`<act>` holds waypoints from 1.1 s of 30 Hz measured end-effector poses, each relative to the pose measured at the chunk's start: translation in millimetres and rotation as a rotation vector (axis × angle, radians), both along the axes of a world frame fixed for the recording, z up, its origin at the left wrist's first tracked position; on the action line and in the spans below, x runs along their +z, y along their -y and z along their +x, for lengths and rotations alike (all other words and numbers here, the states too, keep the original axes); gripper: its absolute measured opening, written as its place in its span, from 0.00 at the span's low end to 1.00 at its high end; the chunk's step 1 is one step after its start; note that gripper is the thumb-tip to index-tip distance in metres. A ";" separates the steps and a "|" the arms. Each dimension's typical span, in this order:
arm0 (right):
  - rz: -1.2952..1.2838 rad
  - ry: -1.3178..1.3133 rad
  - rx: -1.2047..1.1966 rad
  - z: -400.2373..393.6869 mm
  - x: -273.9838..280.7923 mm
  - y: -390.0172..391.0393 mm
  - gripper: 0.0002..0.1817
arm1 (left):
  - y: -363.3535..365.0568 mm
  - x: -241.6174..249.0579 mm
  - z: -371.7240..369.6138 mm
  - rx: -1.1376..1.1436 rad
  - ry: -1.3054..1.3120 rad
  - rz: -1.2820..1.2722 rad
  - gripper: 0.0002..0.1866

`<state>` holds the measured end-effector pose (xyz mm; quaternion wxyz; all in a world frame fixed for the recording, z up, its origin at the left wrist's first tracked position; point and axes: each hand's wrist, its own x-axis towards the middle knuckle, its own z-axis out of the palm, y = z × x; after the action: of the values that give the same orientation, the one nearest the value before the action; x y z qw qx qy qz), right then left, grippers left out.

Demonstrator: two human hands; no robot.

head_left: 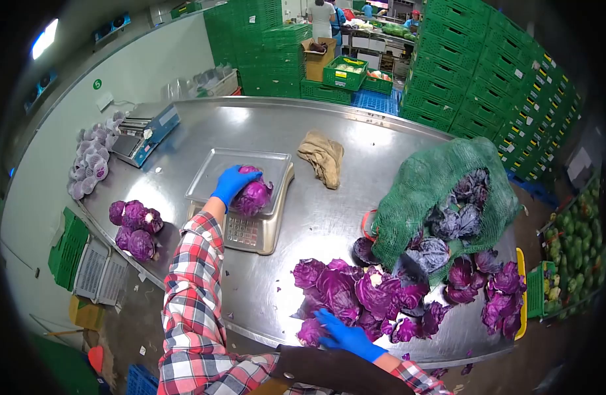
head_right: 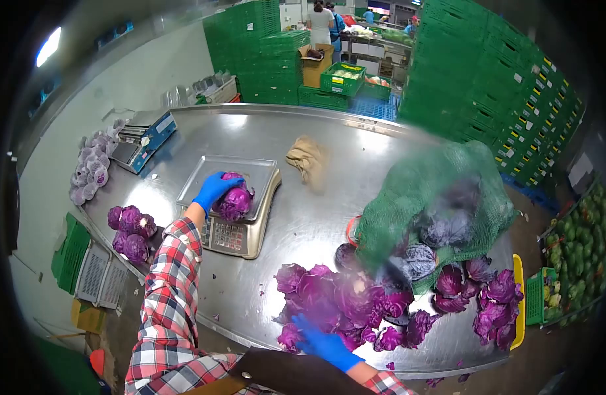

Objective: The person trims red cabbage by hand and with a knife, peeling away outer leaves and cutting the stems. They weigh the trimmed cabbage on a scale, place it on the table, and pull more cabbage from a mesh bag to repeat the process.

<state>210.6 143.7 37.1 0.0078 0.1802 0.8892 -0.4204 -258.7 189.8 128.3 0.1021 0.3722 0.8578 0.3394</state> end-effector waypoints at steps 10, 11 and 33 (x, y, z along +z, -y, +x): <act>-0.193 0.050 -0.053 -30.4 -10.6 -23.5 0.43 | 76.3 -49.7 -47.7 0.241 -0.055 0.306 0.36; -0.154 0.059 -0.115 -25.9 -19.6 -35.3 0.43 | 89.9 -51.1 -49.2 0.285 -0.023 0.316 0.36; -0.116 0.052 -0.530 56.5 -16.0 -2.2 0.20 | -6.3 -14.1 5.8 0.247 -0.128 0.063 0.58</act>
<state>267.2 146.0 21.0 -0.0694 0.4167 0.7850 -0.4531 -252.9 196.1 114.2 -0.0069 0.2878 0.8906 0.3520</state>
